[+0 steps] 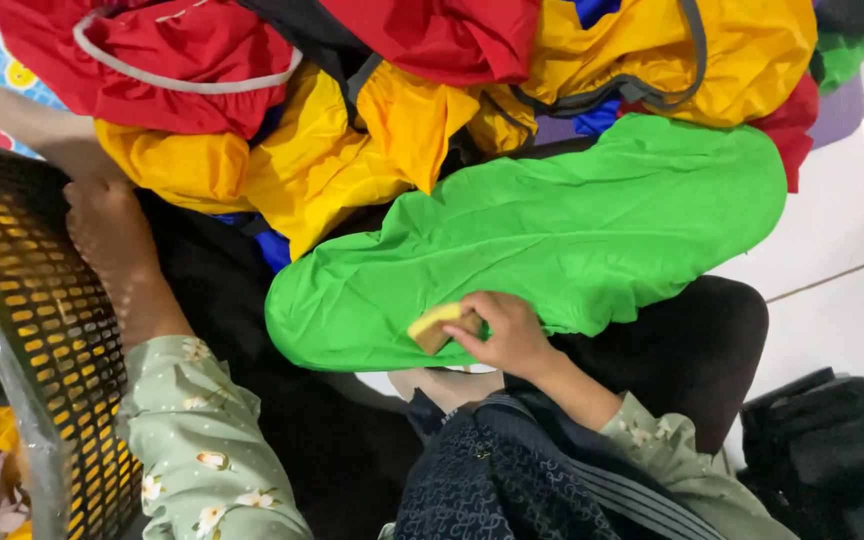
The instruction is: Folding a green fabric cover precisely using a rectangular template while sitting on a stool in a sorting area.
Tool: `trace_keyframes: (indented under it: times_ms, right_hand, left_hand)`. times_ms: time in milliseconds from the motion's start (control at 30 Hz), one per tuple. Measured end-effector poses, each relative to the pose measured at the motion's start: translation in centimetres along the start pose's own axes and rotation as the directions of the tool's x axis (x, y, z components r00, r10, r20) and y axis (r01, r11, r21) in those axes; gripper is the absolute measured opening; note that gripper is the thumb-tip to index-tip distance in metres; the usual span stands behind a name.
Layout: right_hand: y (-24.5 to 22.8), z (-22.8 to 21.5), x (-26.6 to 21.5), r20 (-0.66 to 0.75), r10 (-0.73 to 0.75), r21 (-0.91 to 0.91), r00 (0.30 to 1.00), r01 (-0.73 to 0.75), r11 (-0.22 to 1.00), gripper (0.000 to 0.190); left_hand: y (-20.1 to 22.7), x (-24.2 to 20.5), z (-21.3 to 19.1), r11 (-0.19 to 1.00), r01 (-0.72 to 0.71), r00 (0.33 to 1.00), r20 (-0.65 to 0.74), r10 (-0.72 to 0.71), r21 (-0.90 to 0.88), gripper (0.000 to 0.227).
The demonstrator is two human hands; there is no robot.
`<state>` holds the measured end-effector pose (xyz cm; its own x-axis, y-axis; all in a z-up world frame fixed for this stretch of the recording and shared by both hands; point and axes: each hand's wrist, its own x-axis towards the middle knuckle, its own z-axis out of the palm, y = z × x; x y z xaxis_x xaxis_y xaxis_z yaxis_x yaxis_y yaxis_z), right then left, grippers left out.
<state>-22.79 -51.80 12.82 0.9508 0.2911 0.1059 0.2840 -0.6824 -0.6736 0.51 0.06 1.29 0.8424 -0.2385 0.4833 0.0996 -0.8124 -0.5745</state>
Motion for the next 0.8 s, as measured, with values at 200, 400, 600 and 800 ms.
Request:
trace_keyframes:
  times_ms: [200, 400, 600, 800]
  right_hand:
    - [11.2, -7.9, -2.6, -0.45, 0.246, -0.062, 0.858, -0.305, 0.95, 0.033]
    - [20.3, -13.8, -6.8, -0.797, 0.425, 0.228, 0.429, -0.438, 0.87, 0.044]
    - [15.7, -10.9, -3.8, -0.747, 0.465, 0.229, 0.475, -0.473, 0.851, 0.039]
    - [13.8, -11.7, -3.4, -0.769, 0.315, 0.097, 0.556, -0.386, 0.917, 0.036]
  left_hand:
    - [0.6, -0.5, 0.3, 0.983, 0.131, 0.987, 0.108, -0.118, -0.126, 0.008]
    - [1.0, -0.7, 0.1, 0.926, 0.329, 0.931, 0.226, -0.286, -0.185, 0.01]
    - [0.9, 0.3, 0.3, 0.846, 0.464, 0.871, 0.308, -0.382, -0.264, 0.017]
    - [1.9, 0.1, 0.2, 0.733, 0.61, 0.771, 0.439, -0.461, -0.301, 0.024]
